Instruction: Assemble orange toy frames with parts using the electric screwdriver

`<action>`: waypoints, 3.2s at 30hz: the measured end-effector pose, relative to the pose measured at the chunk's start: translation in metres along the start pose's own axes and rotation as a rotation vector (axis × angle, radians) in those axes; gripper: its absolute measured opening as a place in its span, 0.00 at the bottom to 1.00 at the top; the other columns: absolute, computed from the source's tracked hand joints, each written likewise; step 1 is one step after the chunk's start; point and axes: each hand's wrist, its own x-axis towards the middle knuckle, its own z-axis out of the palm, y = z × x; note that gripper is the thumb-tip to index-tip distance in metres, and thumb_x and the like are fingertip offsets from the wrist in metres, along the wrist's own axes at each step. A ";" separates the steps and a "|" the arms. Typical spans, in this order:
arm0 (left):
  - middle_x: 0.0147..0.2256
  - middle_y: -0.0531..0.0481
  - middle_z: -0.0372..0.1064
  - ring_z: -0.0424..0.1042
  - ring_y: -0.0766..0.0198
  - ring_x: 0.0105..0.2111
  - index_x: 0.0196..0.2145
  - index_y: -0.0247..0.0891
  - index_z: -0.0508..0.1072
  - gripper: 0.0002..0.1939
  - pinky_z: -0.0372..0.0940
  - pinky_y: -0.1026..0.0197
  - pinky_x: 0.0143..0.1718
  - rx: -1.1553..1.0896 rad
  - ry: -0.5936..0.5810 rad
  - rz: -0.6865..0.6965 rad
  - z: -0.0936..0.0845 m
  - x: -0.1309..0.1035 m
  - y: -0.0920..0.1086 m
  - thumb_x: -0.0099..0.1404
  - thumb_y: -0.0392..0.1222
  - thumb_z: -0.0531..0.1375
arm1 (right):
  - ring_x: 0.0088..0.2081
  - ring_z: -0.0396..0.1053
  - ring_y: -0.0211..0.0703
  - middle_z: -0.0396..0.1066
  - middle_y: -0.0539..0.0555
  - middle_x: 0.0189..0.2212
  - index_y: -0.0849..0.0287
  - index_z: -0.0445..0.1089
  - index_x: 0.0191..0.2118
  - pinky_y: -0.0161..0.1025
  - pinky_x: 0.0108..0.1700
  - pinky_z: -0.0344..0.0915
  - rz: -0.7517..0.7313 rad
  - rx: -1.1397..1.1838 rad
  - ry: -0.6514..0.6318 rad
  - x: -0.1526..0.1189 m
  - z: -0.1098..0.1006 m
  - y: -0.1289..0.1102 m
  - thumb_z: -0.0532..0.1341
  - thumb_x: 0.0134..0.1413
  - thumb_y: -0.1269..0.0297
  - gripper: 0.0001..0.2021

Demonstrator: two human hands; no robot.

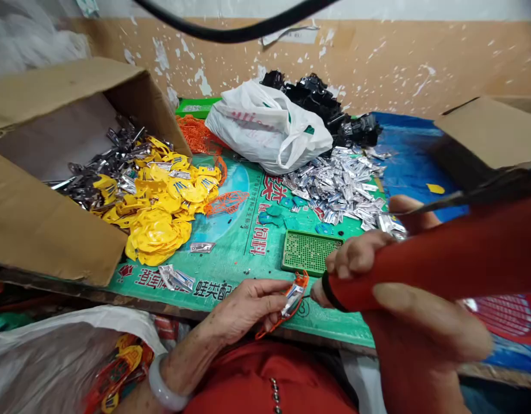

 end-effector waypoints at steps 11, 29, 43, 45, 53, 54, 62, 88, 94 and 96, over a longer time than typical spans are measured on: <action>0.17 0.57 0.61 0.57 0.74 0.15 0.47 0.32 0.74 0.22 0.53 0.70 0.16 -0.019 -0.011 0.013 0.000 0.001 -0.004 0.59 0.48 0.62 | 0.27 0.67 0.39 0.67 0.45 0.27 0.40 0.61 0.53 0.41 0.34 0.67 0.098 0.014 -0.106 -0.008 0.008 0.014 0.71 0.41 0.63 0.31; 0.16 0.58 0.60 0.56 0.75 0.14 0.44 0.32 0.75 0.19 0.51 0.71 0.14 -0.061 -0.015 0.031 0.002 0.001 -0.002 0.59 0.47 0.62 | 0.27 0.66 0.39 0.67 0.44 0.26 0.41 0.61 0.52 0.42 0.33 0.67 0.106 0.007 -0.085 -0.007 0.013 0.013 0.71 0.40 0.62 0.31; 0.18 0.57 0.62 0.56 0.74 0.16 0.52 0.35 0.71 0.23 0.51 0.69 0.18 0.072 0.034 0.034 0.004 -0.003 0.002 0.60 0.46 0.60 | 0.25 0.65 0.40 0.68 0.47 0.24 0.48 0.70 0.46 0.41 0.28 0.68 0.116 0.059 -0.064 0.000 0.010 0.011 0.73 0.36 0.62 0.26; 0.20 0.56 0.61 0.55 0.74 0.17 0.44 0.34 0.76 0.17 0.50 0.68 0.18 0.151 0.009 0.060 0.006 -0.005 0.006 0.61 0.47 0.59 | 0.25 0.65 0.40 0.68 0.47 0.24 0.48 0.70 0.46 0.40 0.28 0.67 0.114 0.068 -0.043 0.000 0.011 0.011 0.73 0.35 0.62 0.26; 0.22 0.56 0.59 0.54 0.74 0.19 0.32 0.34 0.77 0.12 0.49 0.67 0.20 0.179 0.053 0.080 0.013 -0.005 0.010 0.58 0.47 0.61 | 0.26 0.67 0.40 0.68 0.47 0.24 0.45 0.70 0.44 0.39 0.28 0.67 0.076 0.084 -0.030 0.002 0.010 0.011 0.73 0.35 0.64 0.25; 0.22 0.56 0.59 0.53 0.74 0.19 0.32 0.34 0.77 0.12 0.49 0.66 0.21 0.164 0.058 0.077 0.013 -0.005 0.009 0.57 0.47 0.62 | 0.26 0.66 0.40 0.68 0.47 0.24 0.45 0.70 0.44 0.39 0.27 0.67 0.077 0.090 -0.033 0.002 0.010 0.011 0.73 0.35 0.64 0.25; 0.18 0.58 0.59 0.53 0.73 0.18 0.31 0.34 0.74 0.13 0.47 0.66 0.20 0.068 0.120 0.050 0.014 -0.003 0.006 0.53 0.47 0.64 | 0.25 0.65 0.39 0.68 0.46 0.24 0.45 0.69 0.44 0.39 0.28 0.66 0.077 0.088 -0.031 0.003 0.010 0.014 0.73 0.36 0.64 0.25; 0.20 0.57 0.64 0.55 0.73 0.17 0.34 0.32 0.75 0.16 0.50 0.67 0.18 0.133 0.233 0.017 0.016 -0.003 0.009 0.48 0.45 0.66 | 0.29 0.65 0.43 0.68 0.46 0.26 0.42 0.60 0.53 0.44 0.33 0.65 0.050 -0.048 -0.112 -0.001 0.006 0.014 0.70 0.41 0.59 0.32; 0.18 0.57 0.63 0.54 0.73 0.17 0.29 0.33 0.77 0.11 0.49 0.67 0.17 0.170 0.283 0.028 0.019 -0.006 0.013 0.49 0.43 0.64 | 0.28 0.64 0.42 0.68 0.46 0.26 0.42 0.60 0.53 0.45 0.33 0.64 0.059 -0.049 -0.095 0.001 0.010 0.015 0.71 0.41 0.59 0.32; 0.16 0.58 0.62 0.54 0.73 0.17 0.26 0.34 0.77 0.08 0.49 0.67 0.18 0.176 0.295 0.043 0.020 -0.007 0.015 0.49 0.42 0.64 | 0.27 0.65 0.42 0.68 0.46 0.26 0.41 0.60 0.53 0.44 0.32 0.64 0.069 -0.038 -0.099 0.001 0.010 0.014 0.71 0.41 0.60 0.32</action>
